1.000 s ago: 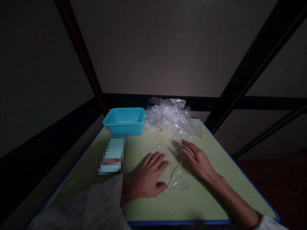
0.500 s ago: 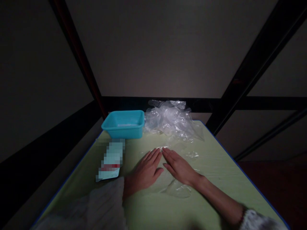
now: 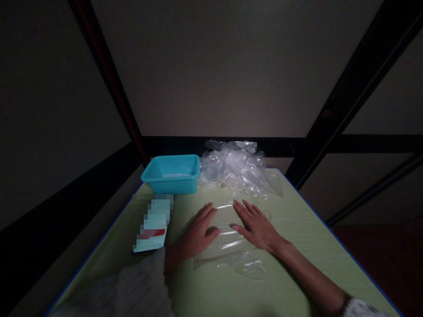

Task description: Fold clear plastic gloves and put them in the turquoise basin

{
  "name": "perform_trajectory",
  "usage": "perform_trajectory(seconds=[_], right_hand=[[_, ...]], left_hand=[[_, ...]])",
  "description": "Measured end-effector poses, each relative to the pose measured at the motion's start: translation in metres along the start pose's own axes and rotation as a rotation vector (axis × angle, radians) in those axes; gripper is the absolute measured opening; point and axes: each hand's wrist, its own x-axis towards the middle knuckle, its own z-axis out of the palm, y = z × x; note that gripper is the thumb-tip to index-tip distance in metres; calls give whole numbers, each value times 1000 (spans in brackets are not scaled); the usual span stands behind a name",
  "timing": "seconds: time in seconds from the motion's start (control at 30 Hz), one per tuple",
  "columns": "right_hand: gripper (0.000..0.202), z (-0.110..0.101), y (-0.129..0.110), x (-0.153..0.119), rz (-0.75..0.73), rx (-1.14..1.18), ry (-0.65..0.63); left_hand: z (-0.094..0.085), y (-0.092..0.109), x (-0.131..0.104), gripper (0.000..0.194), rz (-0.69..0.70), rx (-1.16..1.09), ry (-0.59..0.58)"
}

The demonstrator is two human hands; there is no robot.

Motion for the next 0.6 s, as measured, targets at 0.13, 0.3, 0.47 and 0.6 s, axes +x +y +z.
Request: perform_trajectory(seconds=[0.13,0.3,0.47,0.6], right_hand=[[54,-1,8,3,46,27,103],[39,-5,7,2,66,39,204],[33,-10,3,1,76,57,222],[34,-14,3,2,95,110,262]], left_hand=[[-7,-12,7,36,-194,-70,174],[-12,-16,12,21,-257,-97,203],[-15,-13,15,15,-281,-203,251],[-23,-7,15,11,-284,-336,294]])
